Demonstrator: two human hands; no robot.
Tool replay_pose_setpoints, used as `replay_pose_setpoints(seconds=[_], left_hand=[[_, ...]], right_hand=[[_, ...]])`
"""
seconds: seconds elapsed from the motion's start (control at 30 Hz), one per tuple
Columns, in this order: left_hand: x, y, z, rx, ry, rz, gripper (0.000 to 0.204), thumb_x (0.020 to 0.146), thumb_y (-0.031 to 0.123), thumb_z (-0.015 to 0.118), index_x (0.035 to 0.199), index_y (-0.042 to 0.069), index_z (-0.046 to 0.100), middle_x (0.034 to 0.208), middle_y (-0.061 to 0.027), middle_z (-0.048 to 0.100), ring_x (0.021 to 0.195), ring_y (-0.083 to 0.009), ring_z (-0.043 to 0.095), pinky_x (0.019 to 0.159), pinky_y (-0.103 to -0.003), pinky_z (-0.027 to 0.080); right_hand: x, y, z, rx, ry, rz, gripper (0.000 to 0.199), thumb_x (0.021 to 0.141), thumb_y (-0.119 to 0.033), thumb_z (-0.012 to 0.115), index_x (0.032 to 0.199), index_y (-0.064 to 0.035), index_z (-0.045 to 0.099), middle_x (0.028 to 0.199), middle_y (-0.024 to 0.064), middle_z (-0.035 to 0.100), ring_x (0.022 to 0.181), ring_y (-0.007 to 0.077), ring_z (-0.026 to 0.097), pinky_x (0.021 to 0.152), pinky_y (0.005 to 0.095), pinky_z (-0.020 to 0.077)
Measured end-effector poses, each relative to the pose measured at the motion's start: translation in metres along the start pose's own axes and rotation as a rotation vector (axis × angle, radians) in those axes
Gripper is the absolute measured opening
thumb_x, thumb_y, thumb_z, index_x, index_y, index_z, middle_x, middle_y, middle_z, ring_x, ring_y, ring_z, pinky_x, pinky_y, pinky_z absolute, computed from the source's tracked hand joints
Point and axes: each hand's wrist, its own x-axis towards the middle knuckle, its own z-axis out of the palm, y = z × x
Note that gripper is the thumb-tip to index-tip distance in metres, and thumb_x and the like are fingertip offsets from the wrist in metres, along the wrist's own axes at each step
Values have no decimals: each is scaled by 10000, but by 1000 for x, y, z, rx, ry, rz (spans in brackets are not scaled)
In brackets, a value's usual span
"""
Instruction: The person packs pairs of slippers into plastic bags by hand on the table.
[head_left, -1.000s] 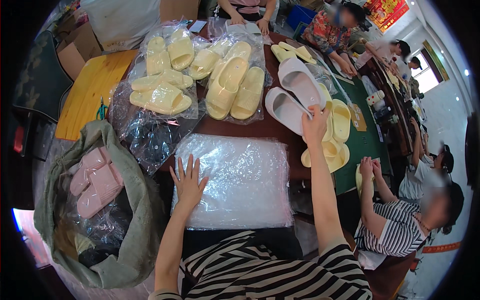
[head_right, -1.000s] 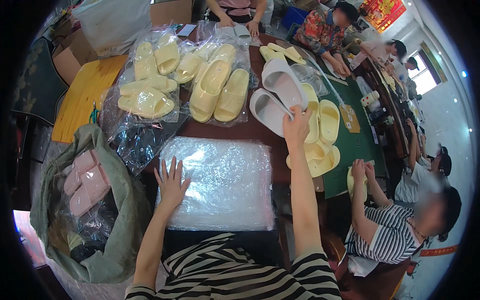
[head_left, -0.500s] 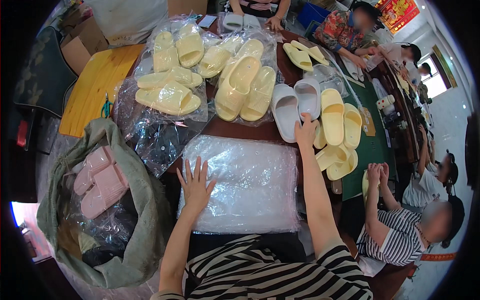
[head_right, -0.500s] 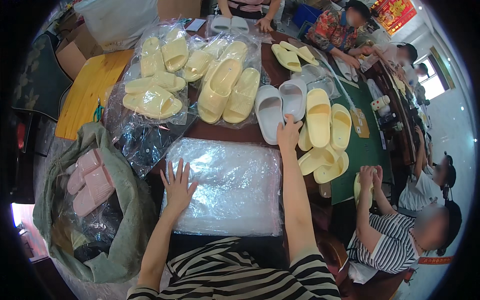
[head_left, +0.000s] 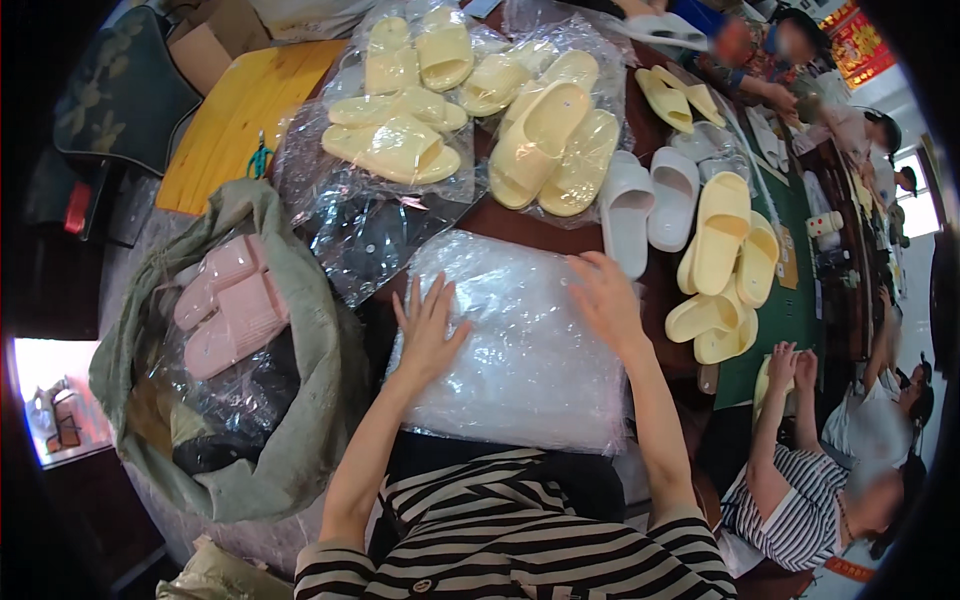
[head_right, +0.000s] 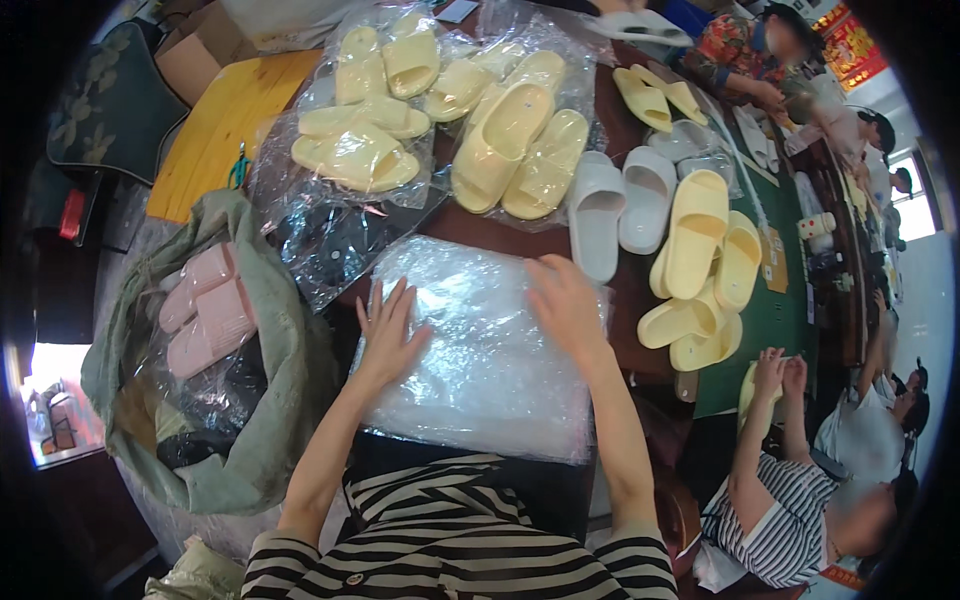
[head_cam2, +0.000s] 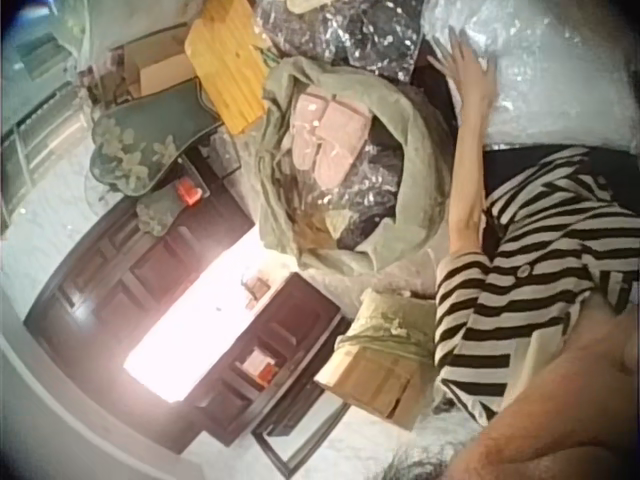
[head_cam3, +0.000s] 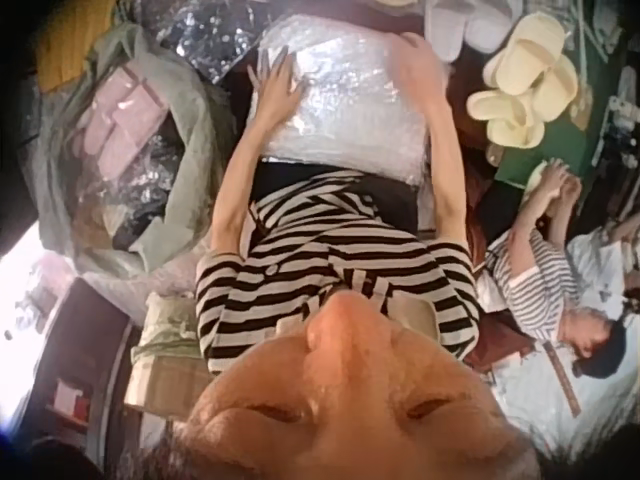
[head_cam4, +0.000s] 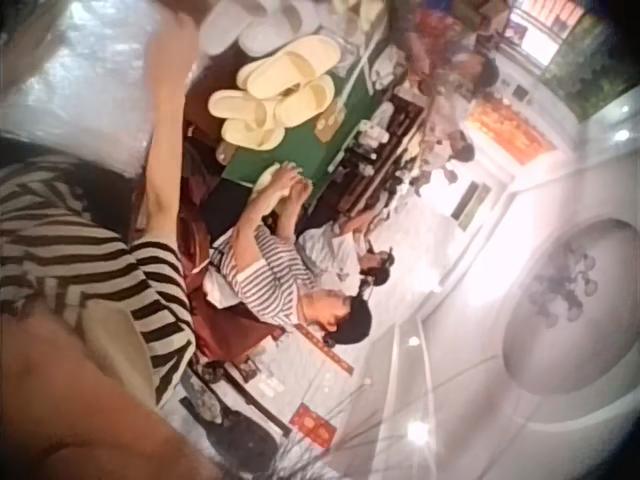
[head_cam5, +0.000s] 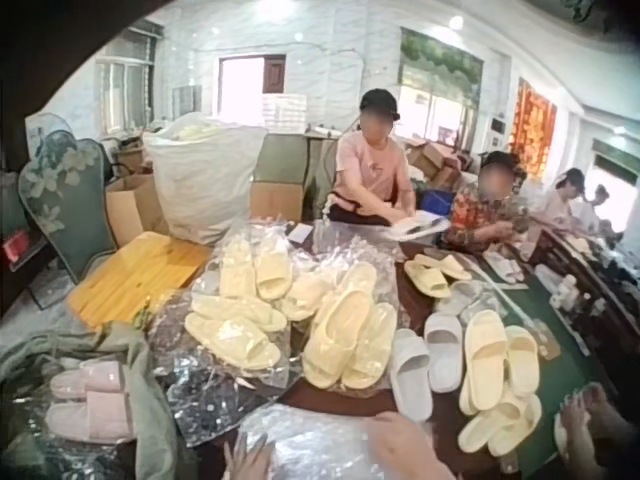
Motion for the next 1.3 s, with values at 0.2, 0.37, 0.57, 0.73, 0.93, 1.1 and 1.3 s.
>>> replay_pose_setpoints(seconds=[0.2, 0.37, 0.57, 0.73, 0.93, 1.1, 1.3], left_hand=[[-9, -3, -20, -150, 207, -115, 522, 895, 249, 644, 1340, 20, 495, 1368, -182, 494, 1310, -405, 431, 1090, -519, 339], [-35, -32, -32, -91, 135, -471, 550, 891, 313, 660, 1302, -16, 500, 1247, -247, 582, 1159, -412, 555, 962, -483, 454], [-39, -44, -23, -381, 32, -489, 627, 869, 311, 680, 1356, -16, 458, 1204, -274, 626, 1139, -430, 596, 958, -465, 473], [-64, -60, -23, -464, 176, -568, 543, 936, 351, 619, 1329, -10, 518, 1247, -252, 609, 1163, -382, 595, 988, -434, 454], [-113, -119, -14, -202, 409, -621, 611, 1015, 454, 476, 1438, 14, 445, 1454, -199, 481, 1345, -308, 461, 1139, -374, 330], [-144, -152, -44, -673, 613, -648, 604, 1035, 447, 390, 1450, 11, 424, 1486, -199, 441, 1327, -335, 488, 1119, -421, 381], [-116, -168, -85, -970, 840, -682, 574, 1052, 395, 291, 1449, 1, 417, 1491, -219, 429, 1193, -363, 611, 984, -441, 537]], right_hand=[[-9, -12, 38, -2, -144, -198, 555, 897, -243, 658, 1417, -121, 507, 1495, 193, 405, 1339, 399, 428, 1112, 479, 359], [14, 9, 45, 240, -207, -177, 670, 831, -216, 710, 1441, -112, 455, 1463, 221, 444, 1329, 419, 434, 1104, 477, 367], [41, 2, 38, 62, -302, 21, 764, 681, -212, 817, 1351, -38, 492, 1276, 215, 540, 1185, 401, 530, 1000, 487, 445], [50, 7, 47, 96, -384, 61, 656, 619, -192, 858, 1157, -16, 527, 1171, 197, 548, 1105, 412, 558, 925, 477, 487], [55, 3, 50, 118, -426, 46, 452, 653, -238, 833, 951, 13, 604, 1054, 185, 577, 1033, 401, 595, 838, 463, 503], [53, 4, 48, 180, -535, 193, 408, 715, -253, 787, 962, 3, 588, 952, 251, 678, 951, 457, 645, 799, 523, 504], [58, 24, 67, 442, -632, 67, 401, 738, -222, 726, 1053, -2, 611, 975, 253, 672, 953, 449, 646, 815, 492, 508]])
